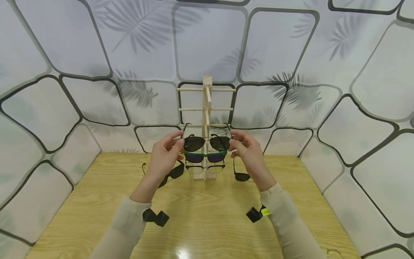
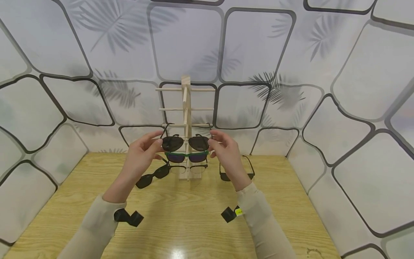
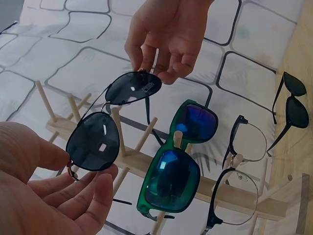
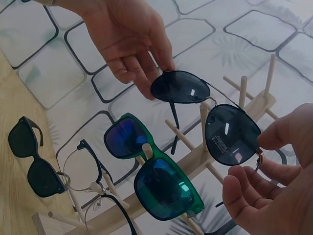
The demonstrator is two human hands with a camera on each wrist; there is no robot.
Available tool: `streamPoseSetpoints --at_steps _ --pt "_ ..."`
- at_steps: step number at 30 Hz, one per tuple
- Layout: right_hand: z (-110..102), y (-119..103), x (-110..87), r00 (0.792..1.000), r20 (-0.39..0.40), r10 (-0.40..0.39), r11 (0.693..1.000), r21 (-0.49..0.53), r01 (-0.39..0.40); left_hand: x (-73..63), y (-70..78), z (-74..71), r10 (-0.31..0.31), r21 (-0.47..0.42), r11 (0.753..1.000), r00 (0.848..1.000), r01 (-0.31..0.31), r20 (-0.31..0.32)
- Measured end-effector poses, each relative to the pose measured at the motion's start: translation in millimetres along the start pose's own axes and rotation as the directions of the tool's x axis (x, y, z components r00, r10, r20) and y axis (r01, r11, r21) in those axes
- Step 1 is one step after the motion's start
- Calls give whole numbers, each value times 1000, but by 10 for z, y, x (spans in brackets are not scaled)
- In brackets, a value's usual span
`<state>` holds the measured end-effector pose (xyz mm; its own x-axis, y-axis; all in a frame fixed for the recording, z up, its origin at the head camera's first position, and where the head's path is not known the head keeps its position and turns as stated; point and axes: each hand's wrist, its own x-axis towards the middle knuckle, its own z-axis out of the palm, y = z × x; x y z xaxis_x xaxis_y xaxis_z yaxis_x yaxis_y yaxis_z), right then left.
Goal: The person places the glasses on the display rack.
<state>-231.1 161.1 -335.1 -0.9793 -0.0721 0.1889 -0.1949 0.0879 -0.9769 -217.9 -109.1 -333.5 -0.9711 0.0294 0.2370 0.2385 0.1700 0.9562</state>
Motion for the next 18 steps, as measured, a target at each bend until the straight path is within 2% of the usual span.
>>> streamPoseSetpoints --at_steps 18 --pt "0 51 66 1000 -1 29 999 -15 -29 53 6 8 -60 -15 998 998 60 5"
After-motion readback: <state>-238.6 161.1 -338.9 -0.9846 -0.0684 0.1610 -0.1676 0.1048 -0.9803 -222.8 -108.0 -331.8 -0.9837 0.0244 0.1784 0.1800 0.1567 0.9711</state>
